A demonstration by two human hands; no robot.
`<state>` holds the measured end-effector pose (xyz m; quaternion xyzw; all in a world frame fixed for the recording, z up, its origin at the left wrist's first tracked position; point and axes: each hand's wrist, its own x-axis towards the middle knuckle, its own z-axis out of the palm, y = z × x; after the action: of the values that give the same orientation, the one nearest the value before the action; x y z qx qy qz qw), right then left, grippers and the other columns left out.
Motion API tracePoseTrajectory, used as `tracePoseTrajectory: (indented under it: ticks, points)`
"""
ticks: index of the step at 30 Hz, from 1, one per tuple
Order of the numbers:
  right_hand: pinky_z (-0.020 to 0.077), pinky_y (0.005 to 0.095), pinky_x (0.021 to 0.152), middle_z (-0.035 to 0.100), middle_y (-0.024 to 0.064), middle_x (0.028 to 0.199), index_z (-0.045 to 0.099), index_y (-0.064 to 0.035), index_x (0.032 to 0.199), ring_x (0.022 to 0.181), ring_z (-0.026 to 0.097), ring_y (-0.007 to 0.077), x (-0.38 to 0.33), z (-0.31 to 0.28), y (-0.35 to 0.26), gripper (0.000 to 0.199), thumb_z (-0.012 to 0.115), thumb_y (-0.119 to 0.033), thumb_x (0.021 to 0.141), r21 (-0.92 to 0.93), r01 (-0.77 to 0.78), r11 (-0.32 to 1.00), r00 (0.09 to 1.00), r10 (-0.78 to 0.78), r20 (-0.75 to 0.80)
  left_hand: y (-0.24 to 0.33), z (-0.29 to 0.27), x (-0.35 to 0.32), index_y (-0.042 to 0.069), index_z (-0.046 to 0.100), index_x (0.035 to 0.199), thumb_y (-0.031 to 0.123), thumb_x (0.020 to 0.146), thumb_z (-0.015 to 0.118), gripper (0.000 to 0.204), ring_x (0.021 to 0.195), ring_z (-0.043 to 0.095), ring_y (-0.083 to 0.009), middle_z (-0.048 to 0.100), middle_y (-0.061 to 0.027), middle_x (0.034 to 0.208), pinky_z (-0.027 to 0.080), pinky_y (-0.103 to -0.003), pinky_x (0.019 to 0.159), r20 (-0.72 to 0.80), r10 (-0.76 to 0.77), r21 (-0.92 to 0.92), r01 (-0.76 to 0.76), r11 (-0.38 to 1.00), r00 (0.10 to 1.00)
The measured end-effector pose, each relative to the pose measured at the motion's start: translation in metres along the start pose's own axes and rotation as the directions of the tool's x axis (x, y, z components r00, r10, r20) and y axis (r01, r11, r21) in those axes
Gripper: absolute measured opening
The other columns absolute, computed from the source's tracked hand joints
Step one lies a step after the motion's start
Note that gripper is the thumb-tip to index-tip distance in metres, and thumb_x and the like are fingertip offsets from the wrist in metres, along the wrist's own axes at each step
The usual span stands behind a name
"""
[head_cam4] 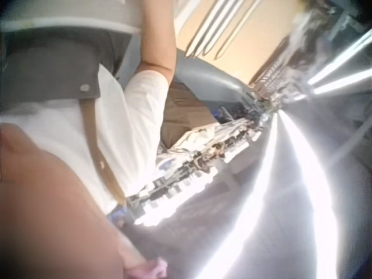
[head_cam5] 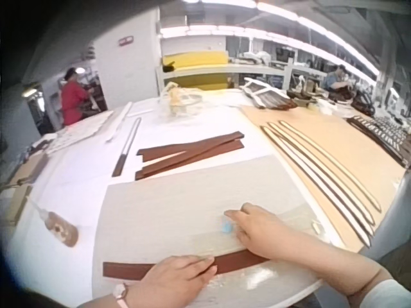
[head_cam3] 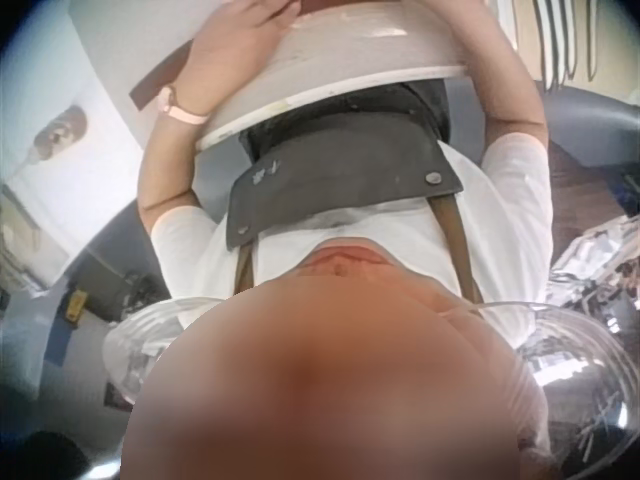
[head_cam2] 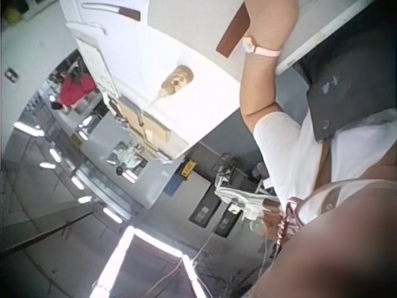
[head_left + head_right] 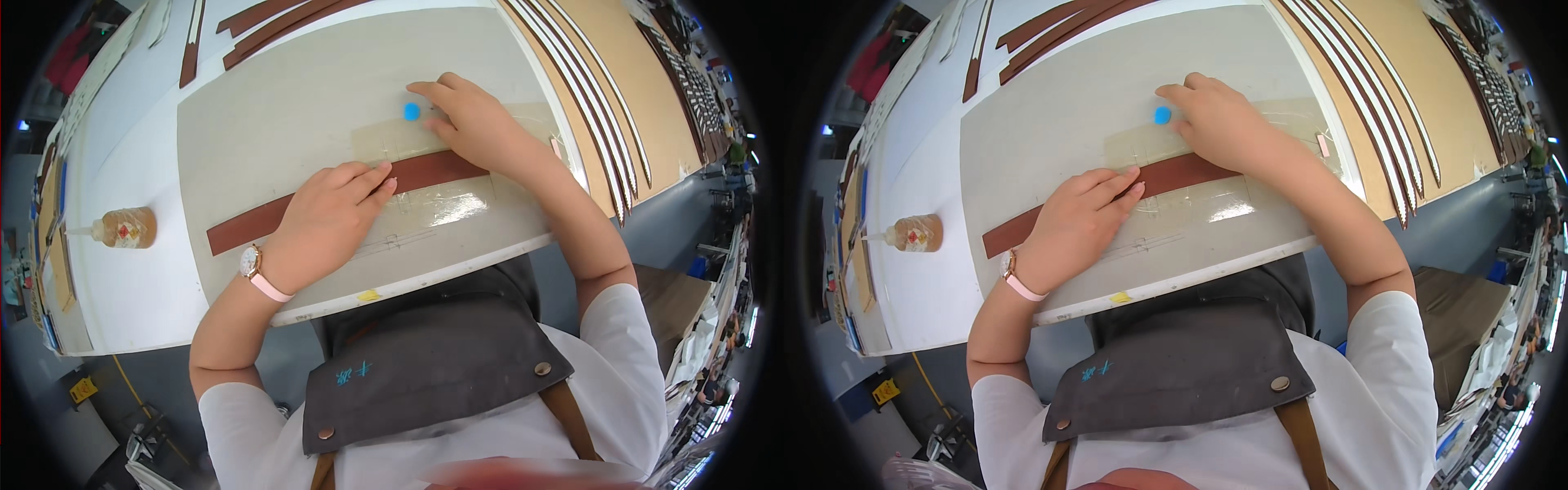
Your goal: Assembling leather components by folding leather strips over a core piece and aligning them on a template.
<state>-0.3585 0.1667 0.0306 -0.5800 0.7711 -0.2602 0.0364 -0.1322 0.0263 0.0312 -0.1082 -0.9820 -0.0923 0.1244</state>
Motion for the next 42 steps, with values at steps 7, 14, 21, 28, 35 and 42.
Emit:
tracePoseTrajectory:
  ticks: [7, 14, 21, 28, 35, 42]
  points:
    - [0.0527, 0.0356, 0.079, 0.062, 0.0079, 0.098, 0.067, -0.0029, 0.108, 0.087, 0.064, 0.0237, 0.007, 0.005, 0.004, 0.016, 0.069, -0.006, 0.093, -0.011, -0.002, 1.0, 0.998, 0.002, 0.064, -0.001, 0.0, -0.004, 0.0, 0.069, 0.125, 0.005, 0.085, 0.063, 0.04, 0.12, 0.061, -0.0253, 0.066, -0.0095, 0.136, 0.052, -0.037, 0.1, -0.024, -0.012, -0.027, 0.011, 1.0, 1.0]
    - [0.0468, 0.0336, 0.061, 0.057, 0.0088, 0.072, 0.059, -0.0021, 0.098, 0.065, 0.058, 0.021, -0.038, -0.006, -0.059, 0.009, 0.066, -0.002, 0.091, 0.46, -0.312, 0.832, 0.948, 0.237, 0.214, -0.002, 0.006, -0.009, 0.001, 0.069, 0.123, 0.007, 0.086, 0.063, 0.039, 0.119, 0.061, -0.0249, 0.065, -0.0091, 0.137, 0.052, -0.037, 0.098, -0.034, -0.053, -0.065, 0.05, 0.997, 0.998]
    - [0.046, 0.0393, 0.056, 0.057, 0.0097, 0.067, 0.057, -0.0034, 0.097, 0.061, 0.059, 0.0267, -0.059, 0.019, -0.07, 0.014, 0.066, 0.0, 0.087, 0.321, -0.15, 0.935, 0.989, 0.145, 0.041, -0.001, 0.006, -0.008, 0.002, 0.07, 0.124, 0.008, 0.086, 0.063, 0.039, 0.122, 0.06, -0.0238, 0.065, -0.0083, 0.137, 0.05, -0.038, 0.1, -0.032, -0.052, -0.059, 0.05, 0.997, 0.998]
    - [0.048, 0.0437, 0.059, 0.059, 0.0116, 0.07, 0.055, -0.0038, 0.093, 0.066, 0.062, 0.0306, -0.059, 0.026, -0.071, 0.014, 0.066, 0.0, 0.084, 0.198, -0.082, 0.977, 0.995, 0.09, -0.031, -0.001, 0.006, -0.008, 0.002, 0.07, 0.125, 0.007, 0.087, 0.062, 0.039, 0.125, 0.059, -0.0237, 0.065, -0.0077, 0.137, 0.049, -0.038, 0.103, -0.032, -0.064, -0.063, 0.062, 0.996, 0.997]
    - [0.0476, 0.044, 0.058, 0.059, 0.0117, 0.069, 0.055, -0.0044, 0.089, 0.065, 0.061, 0.0315, -0.058, 0.028, -0.07, 0.015, 0.066, 0.0, 0.082, 0.145, -0.012, 0.989, 0.999, 0.02, -0.05, -0.001, 0.006, -0.008, 0.002, 0.07, 0.125, 0.007, 0.087, 0.062, 0.039, 0.126, 0.058, -0.024, 0.065, -0.0079, 0.138, 0.048, -0.038, 0.104, -0.011, -0.069, -0.071, 0.068, 0.995, 0.998]
    - [0.0452, 0.028, 0.06, 0.059, 0.0019, 0.07, 0.06, -0.0016, 0.097, 0.066, 0.055, 0.0079, -0.045, 0.005, -0.071, 0.006, 0.064, 0.001, 0.094, 0.396, -0.336, 0.854, 0.939, 0.334, 0.076, -0.001, 0.005, -0.008, 0.002, 0.071, 0.123, 0.006, 0.085, 0.063, 0.039, 0.125, 0.058, -0.0246, 0.065, -0.0083, 0.138, 0.049, -0.038, 0.103, -0.015, -0.069, -0.077, 0.068, 0.995, 0.998]
